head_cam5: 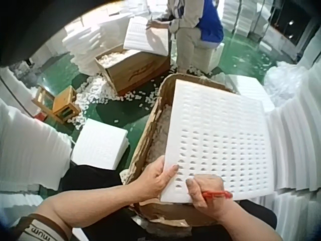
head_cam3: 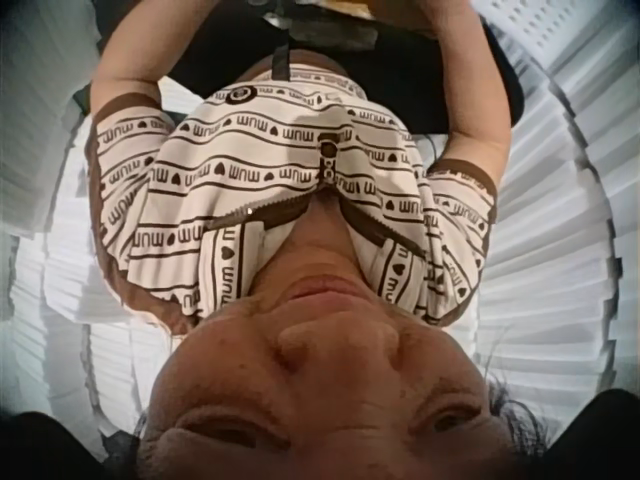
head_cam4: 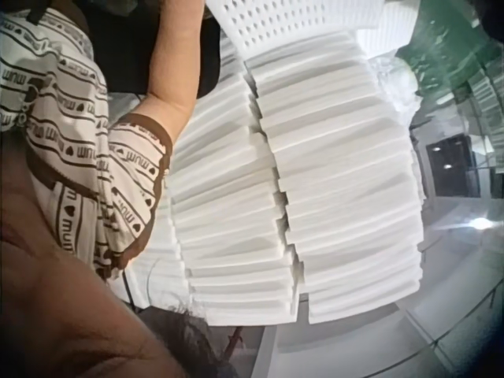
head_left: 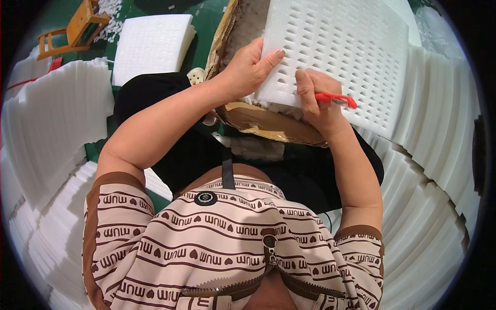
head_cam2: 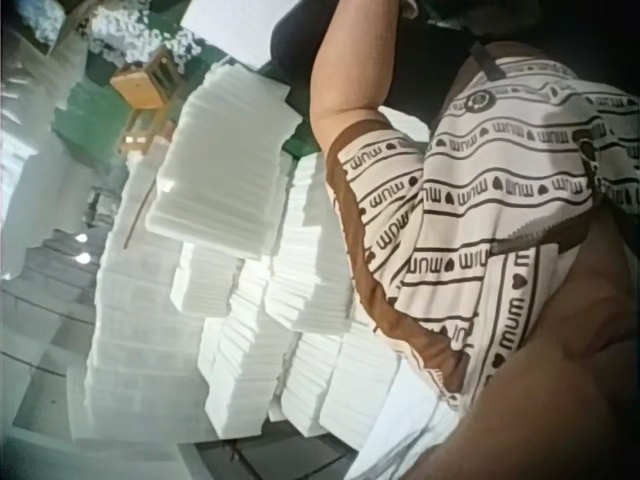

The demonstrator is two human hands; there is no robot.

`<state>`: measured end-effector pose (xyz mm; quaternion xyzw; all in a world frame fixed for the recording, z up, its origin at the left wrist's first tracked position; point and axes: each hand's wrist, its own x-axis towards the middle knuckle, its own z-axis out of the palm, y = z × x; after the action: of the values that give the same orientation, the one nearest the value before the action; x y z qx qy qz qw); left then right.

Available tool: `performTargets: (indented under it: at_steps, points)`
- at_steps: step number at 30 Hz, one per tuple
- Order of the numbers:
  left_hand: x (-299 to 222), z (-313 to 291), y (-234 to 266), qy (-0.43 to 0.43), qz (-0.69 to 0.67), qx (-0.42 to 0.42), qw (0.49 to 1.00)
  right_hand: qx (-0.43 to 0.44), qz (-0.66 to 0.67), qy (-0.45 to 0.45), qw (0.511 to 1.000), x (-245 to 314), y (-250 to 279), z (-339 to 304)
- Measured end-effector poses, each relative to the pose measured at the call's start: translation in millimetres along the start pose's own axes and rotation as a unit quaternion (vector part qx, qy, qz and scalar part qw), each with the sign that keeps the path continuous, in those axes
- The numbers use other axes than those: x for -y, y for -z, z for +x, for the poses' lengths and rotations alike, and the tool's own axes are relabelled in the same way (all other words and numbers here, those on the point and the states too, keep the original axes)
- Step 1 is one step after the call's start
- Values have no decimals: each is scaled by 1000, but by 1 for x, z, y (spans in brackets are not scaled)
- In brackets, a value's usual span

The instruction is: Removing small waste plugs from a pre-cut foam sheet using a red hand tool.

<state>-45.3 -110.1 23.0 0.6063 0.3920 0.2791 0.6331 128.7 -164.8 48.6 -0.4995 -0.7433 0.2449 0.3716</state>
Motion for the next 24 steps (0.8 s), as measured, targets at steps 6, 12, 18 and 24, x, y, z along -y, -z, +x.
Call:
performTargets:
  at_steps: [6, 12, 18, 24]
  points:
    - [-5, -2, 0, -28, 1, -3, 1000, -27, -63, 44, 997, 8, 2, -1]
    - [-24, -3, -4, 8, -27, -25, 999, -75, 140, -32, 987, 13, 8, 5]
    - [-4, 1, 1, -10, 44, -22, 999, -34, -84, 93, 992, 16, -18, 10]
    - [3, 10, -1, -103, 22, -80, 991, -217, 124, -44, 967, 4, 7, -12]
